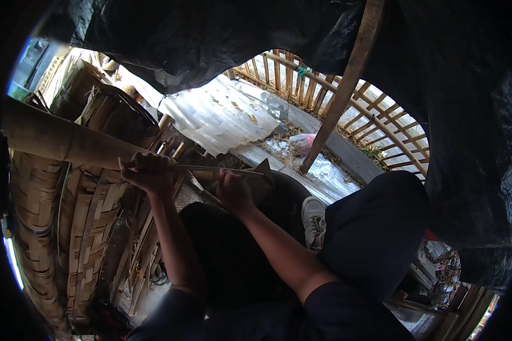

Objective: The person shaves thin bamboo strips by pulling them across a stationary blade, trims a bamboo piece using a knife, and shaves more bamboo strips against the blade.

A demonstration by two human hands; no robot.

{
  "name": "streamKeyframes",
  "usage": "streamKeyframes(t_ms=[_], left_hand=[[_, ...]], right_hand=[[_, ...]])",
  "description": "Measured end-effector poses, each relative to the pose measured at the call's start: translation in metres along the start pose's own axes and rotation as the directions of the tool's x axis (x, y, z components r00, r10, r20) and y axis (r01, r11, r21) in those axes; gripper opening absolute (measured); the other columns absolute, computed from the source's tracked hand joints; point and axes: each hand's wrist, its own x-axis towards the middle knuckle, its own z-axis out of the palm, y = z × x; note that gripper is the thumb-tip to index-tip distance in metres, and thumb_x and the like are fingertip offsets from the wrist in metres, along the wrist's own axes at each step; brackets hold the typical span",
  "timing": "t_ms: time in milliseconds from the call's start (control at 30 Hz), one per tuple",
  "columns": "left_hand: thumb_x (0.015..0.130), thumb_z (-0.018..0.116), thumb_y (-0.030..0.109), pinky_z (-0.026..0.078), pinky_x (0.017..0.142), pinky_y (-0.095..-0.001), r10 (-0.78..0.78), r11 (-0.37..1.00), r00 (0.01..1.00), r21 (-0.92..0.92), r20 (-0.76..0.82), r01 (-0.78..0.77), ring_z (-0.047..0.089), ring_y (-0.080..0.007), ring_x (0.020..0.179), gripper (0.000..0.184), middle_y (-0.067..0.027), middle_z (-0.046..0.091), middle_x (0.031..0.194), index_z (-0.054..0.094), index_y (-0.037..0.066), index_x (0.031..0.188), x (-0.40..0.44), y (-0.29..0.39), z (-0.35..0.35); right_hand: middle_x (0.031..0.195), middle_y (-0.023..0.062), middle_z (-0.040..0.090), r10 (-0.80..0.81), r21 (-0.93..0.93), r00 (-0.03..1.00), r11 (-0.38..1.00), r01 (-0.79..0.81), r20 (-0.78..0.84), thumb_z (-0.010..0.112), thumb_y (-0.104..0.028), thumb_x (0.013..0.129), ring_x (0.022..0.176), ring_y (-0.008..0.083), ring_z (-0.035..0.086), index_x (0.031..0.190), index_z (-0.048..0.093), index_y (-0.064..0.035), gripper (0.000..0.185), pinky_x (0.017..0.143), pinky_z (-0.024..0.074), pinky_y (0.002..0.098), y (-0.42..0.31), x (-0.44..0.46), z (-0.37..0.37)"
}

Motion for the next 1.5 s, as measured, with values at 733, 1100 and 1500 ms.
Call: streamKeyframes(t_ms=[733,1100,1500], left_hand=[[0.089,0.029,0.062,0.009,0.038,-0.028,-0.001,1.0,0.996,-0.023,0.091,0.003,0.006,-0.0099,0.038,0.059,0.0037,0.012,0.042,0.024,0.017,0.05,0.003,-0.004,0.001],[0.089,0.029,0.063,0.008,0.038,-0.0283,-0.011,0.998,0.984,-0.053,0.176,0.021,0.006,-0.0102,0.039,0.06,0.0033,0.012,0.042,0.022,0.017,0.051,0.006,-0.002,-0.005],[0.088,0.035,0.062,0.008,0.038,-0.0283,-0.007,0.999,1.0,-0.054,0.001,0.007,0.006,-0.0096,0.039,0.059,0.0033,0.013,0.042,0.027,0.017,0.051,0.006,0.002,-0.008]], right_hand=[[0.071,0.0306,0.059,0.09,0.281,0.989,0.952,-0.121,0.12,0.029,-0.032,0.097,0.076,0.0456,0.06,0.071,0.059,0.0053,0.055,0.073,0.048,0.0497,-0.036,0.019,-0.032],[0.082,0.0299,0.062,0.352,0.031,0.924,0.932,-0.36,0.151,0.027,-0.032,0.098,0.084,0.0442,0.061,0.081,0.06,0.0054,0.052,0.081,0.0484,0.0491,0.057,-0.011,0.007],[0.079,0.0294,0.062,0.415,-0.042,0.894,0.909,-0.414,0.168,0.027,-0.031,0.097,0.082,0.0436,0.061,0.076,0.058,0.0049,0.051,0.079,0.0488,0.0497,0.101,-0.017,0.024]])
